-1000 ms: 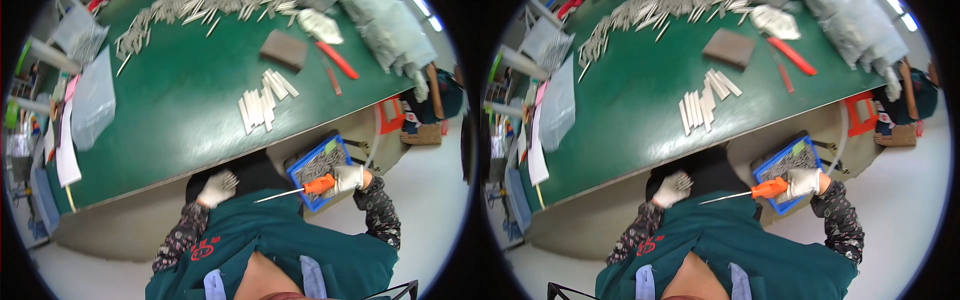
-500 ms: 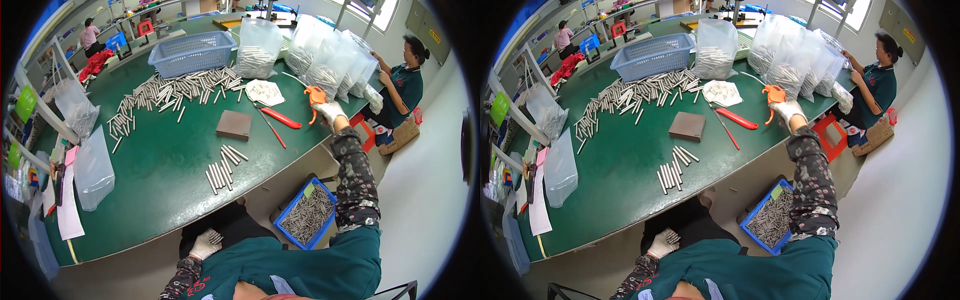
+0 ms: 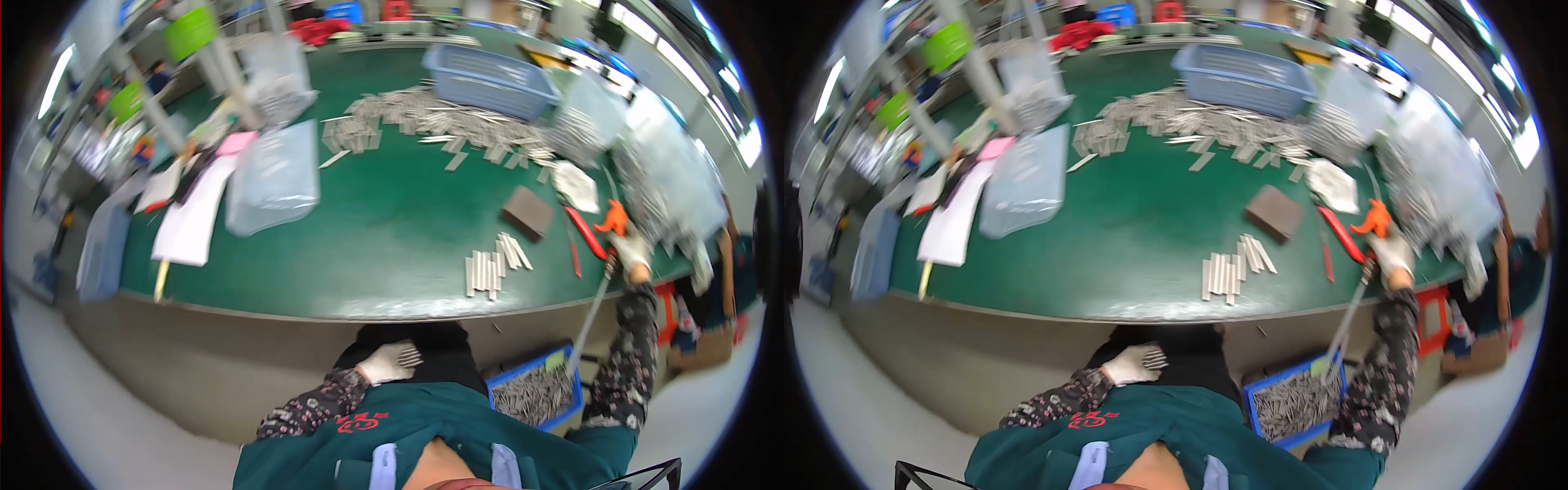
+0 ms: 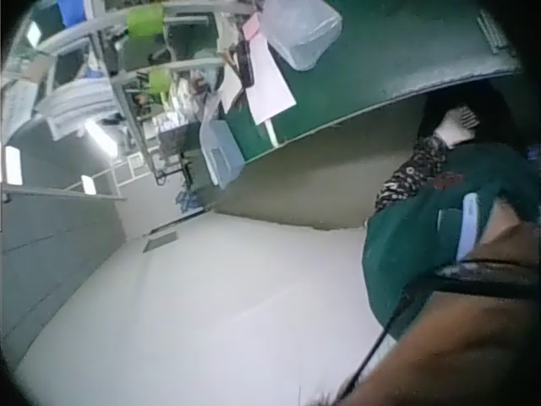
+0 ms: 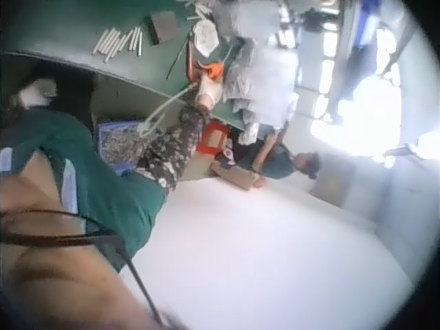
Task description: The worker is grouping, aligning, and inspecting small metal tubes into bundles at a manufacturing workbench.
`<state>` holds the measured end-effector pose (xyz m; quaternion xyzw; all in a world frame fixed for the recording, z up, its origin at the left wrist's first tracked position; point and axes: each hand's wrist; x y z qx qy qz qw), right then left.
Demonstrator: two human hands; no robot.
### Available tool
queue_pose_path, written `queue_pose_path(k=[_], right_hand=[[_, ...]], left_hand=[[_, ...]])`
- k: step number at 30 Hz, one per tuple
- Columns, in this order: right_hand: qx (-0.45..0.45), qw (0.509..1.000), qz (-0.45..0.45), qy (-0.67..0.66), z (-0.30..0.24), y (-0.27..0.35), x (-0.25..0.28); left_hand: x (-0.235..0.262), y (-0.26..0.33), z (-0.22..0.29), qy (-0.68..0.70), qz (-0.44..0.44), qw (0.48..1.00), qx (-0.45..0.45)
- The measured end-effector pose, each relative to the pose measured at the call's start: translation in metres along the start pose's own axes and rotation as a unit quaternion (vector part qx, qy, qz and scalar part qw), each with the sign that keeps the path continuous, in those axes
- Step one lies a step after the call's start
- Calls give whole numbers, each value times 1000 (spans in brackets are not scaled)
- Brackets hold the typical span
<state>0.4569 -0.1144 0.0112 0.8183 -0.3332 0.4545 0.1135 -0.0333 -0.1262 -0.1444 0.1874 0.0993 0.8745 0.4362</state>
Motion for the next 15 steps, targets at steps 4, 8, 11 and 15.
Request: queue_pose_path(k=[4, 8, 11, 15], right_hand=[[54, 985, 23, 161, 14, 0, 5], [61, 968, 93, 226, -15, 15, 7], [112, 968, 179, 136, -35, 26, 17], [212, 960, 178, 41, -77, 53, 17]], left_hand=[[14, 26, 24, 76, 45, 995, -40], [38, 72, 75, 298, -28, 954, -27], [74, 93, 107, 401, 40, 909, -105], [140, 83, 125, 600, 268, 740, -146]])
Point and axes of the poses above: each hand's wrist, its own y-axis away from the middle knuckle, its own x-axis out of the back of the hand, z = x × y, and after that the axes turned 1 degree about x, right-handed
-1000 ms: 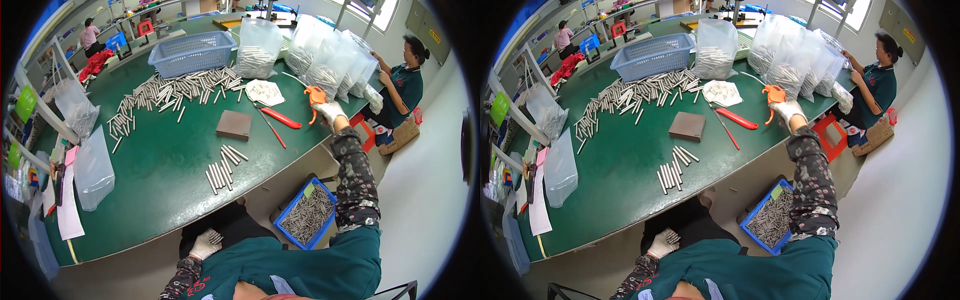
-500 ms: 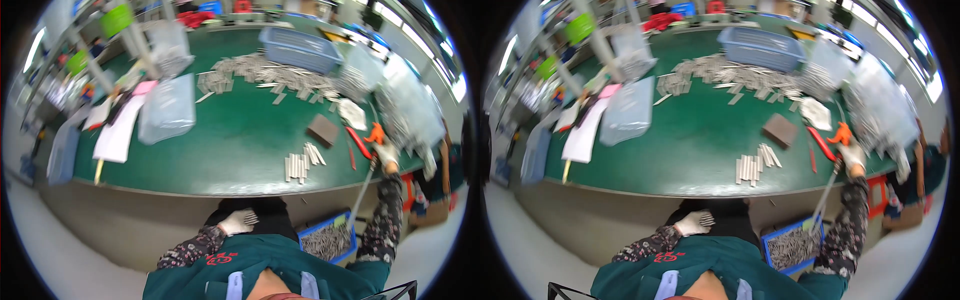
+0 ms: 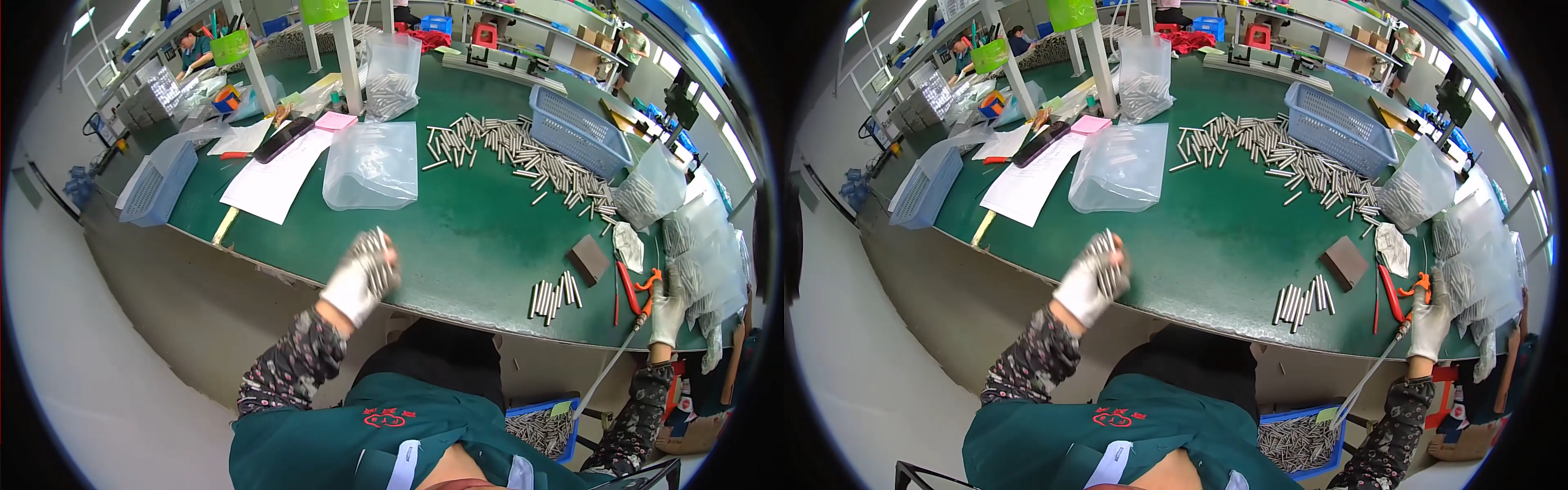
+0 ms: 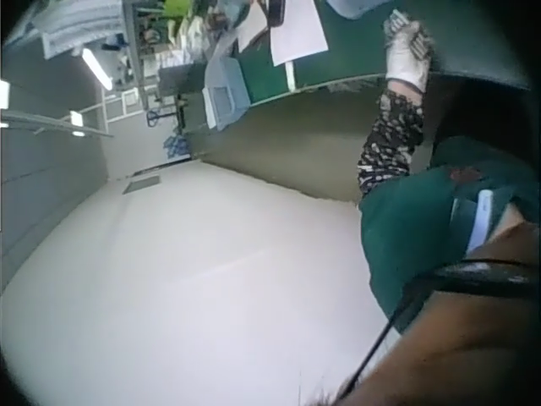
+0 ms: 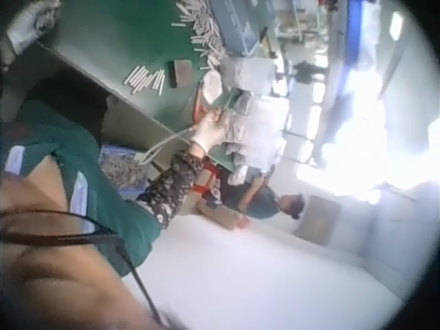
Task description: The worker is grouping, aligning, and inspecting small metal tubes into bundles at a manufacturing workbench.
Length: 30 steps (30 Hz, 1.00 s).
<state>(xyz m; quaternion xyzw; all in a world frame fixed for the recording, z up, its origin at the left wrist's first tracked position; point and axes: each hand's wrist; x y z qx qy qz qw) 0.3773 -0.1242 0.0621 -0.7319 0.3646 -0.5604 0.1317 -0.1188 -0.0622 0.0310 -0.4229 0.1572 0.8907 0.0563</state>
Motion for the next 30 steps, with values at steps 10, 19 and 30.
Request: queue_pose_path(k=[10, 19, 30], right_hand=[[71, 975, -152, -145, -74, 30, -5], [-9, 965, -199, -169, -44, 38, -16], [-121, 944, -222, -212, -35, 39, -16]], left_hand=[[25, -101, 57, -113, 257, 951, -127], [18, -125, 85, -644, -13, 763, -55], [30, -207, 72, -34, 193, 972, -131]])
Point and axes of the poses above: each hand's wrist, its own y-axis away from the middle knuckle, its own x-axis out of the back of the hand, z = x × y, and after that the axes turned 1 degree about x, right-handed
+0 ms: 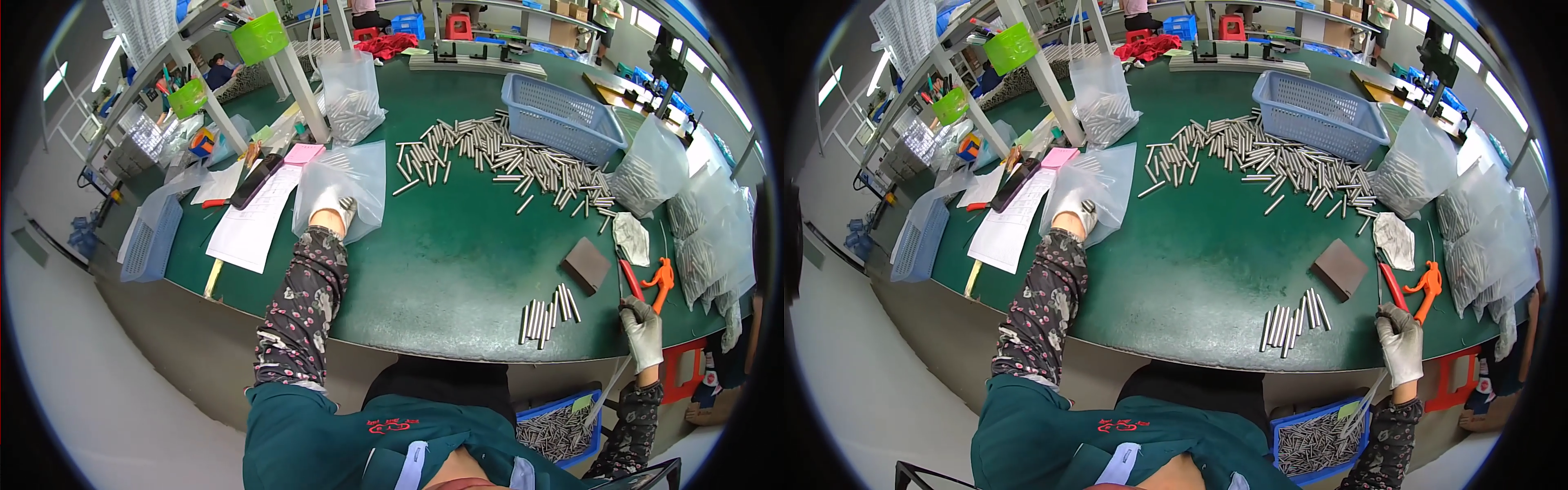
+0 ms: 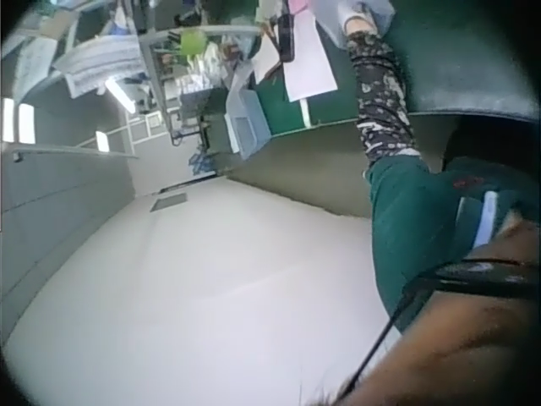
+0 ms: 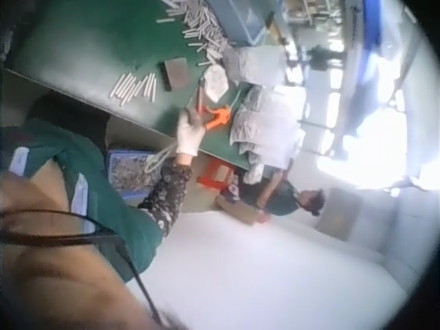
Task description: The worker is grouping, aligning, and inspecting small metal tubes into bundles at a manufacturing workbench.
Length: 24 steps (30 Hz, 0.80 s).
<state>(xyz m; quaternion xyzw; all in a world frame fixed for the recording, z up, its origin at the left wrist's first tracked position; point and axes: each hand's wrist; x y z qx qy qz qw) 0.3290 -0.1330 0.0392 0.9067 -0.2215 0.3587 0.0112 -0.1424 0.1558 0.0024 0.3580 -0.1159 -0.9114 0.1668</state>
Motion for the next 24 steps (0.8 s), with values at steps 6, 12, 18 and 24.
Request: queue_pose_path(k=[6, 12, 18, 24], right_hand=[[25, 999, 41, 10, 17, 13, 6], [9, 997, 64, -50, 3, 27, 13], [191, 974, 50, 115, -64, 39, -12], [128, 971, -13, 203, -74, 37, -48]], left_hand=[[-48, -18, -8, 68, 85, 991, -78], [-9, -34, 22, 68, -152, 986, -3], [-21, 60, 14, 18, -21, 999, 22], [24, 114, 1, -60, -102, 986, -117]])
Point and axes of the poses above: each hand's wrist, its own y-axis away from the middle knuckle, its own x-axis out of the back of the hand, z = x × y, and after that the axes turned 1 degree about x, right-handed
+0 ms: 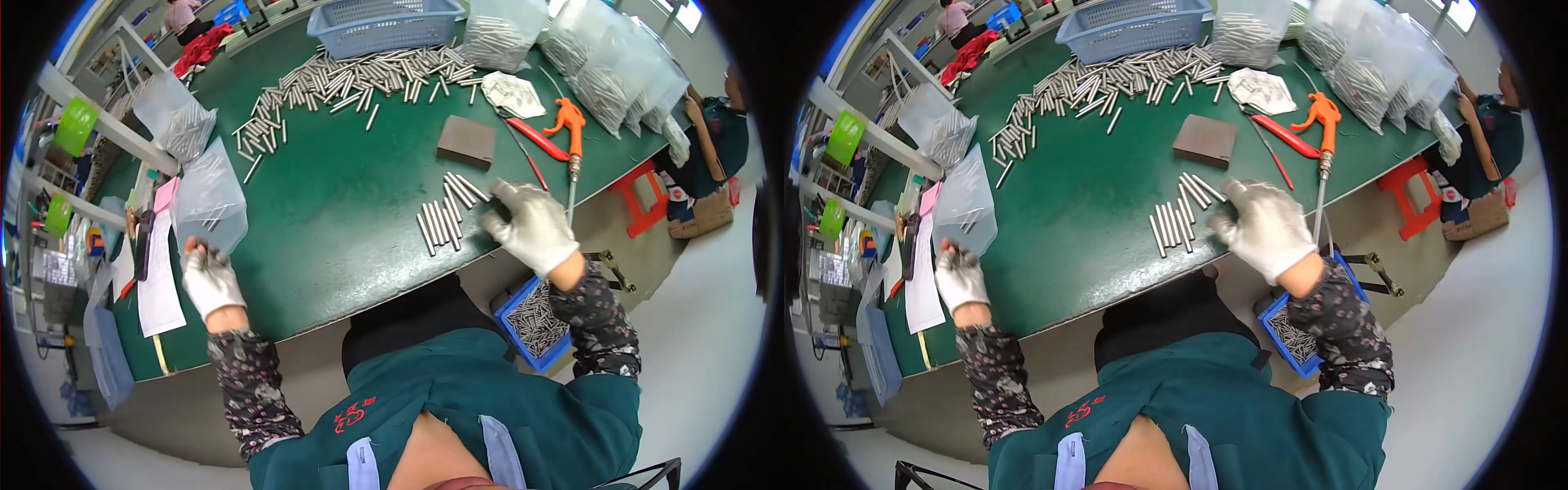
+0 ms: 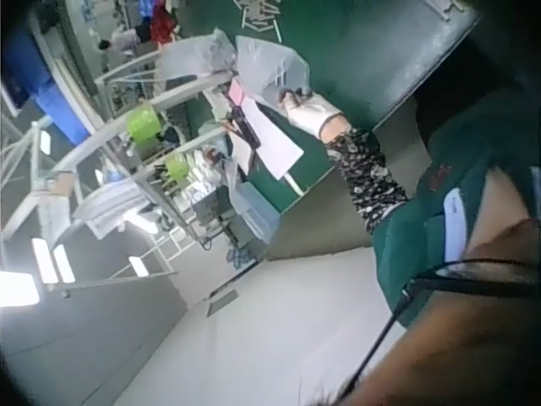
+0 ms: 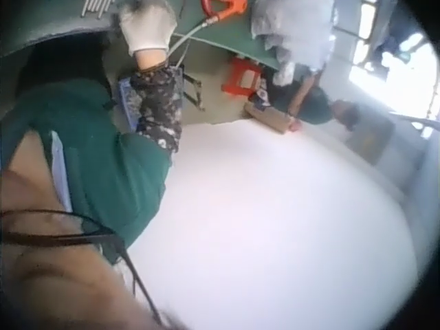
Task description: The worker is grouping, aligning, and inspecting small metal tubes into bundles at a manufacturing workbench.
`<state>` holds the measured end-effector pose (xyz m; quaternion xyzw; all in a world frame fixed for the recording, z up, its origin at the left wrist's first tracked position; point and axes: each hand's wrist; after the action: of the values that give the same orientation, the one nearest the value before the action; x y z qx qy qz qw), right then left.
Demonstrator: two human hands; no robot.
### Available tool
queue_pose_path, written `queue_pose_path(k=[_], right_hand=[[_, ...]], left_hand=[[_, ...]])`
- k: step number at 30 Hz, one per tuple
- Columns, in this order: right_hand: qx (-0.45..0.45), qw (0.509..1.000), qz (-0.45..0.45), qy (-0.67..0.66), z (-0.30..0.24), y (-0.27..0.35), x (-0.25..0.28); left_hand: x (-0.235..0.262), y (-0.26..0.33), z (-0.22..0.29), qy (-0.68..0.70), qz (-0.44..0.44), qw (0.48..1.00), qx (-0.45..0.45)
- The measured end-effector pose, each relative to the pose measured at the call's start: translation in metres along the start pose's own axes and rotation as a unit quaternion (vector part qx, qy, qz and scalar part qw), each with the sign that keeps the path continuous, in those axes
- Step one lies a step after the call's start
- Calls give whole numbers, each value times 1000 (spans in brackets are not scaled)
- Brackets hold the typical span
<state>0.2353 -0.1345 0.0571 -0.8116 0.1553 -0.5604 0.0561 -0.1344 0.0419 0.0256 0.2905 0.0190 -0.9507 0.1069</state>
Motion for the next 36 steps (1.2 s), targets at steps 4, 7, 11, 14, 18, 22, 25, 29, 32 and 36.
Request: queue_pose_path(k=[4, 7, 11, 14, 18, 22, 25, 29, 32, 36], right_hand=[[-34, 996, 6, 87, -25, 2, -19], [1, 990, -25, 138, -45, 1, -38], [23, 984, -92, 153, -47, -7, -41], [42, 974, -119, 188, -42, -14, -43], [60, 966, -118, 224, -35, -26, -42], [71, 977, -132, 148, -19, -44, -45], [33, 981, -151, 116, -16, -55, -42], [16, 982, -147, 115, -21, -53, -38], [16, 986, -139, 88, -23, -54, -37], [12, 997, -70, 26, -8, -44, -47]], left_hand=[[-32, 63, -29, -52, -24, 998, -39], [-40, 79, -39, -69, -99, 991, -60], [-50, 75, -45, -83, -153, 984, -45], [-62, 63, -58, -98, -187, 977, -32], [-74, 53, -65, -161, -190, 966, -67], [-72, 44, -76, -195, -191, 960, -59], [-67, 41, -79, -214, -212, 951, -70], [-61, 43, -77, -224, -193, 953, -63], [-57, 43, -74, -225, -188, 955, -50], [-50, 46, -81, -267, -192, 943, -48]])
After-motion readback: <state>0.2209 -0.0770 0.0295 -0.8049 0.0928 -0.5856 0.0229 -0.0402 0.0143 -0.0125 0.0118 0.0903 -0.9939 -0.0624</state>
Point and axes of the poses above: each hand's wrist, its own y-axis away from the middle knuckle, its own x-axis out of the back of the hand, z = x × y, and after that the axes turned 1 degree about x, right-handed
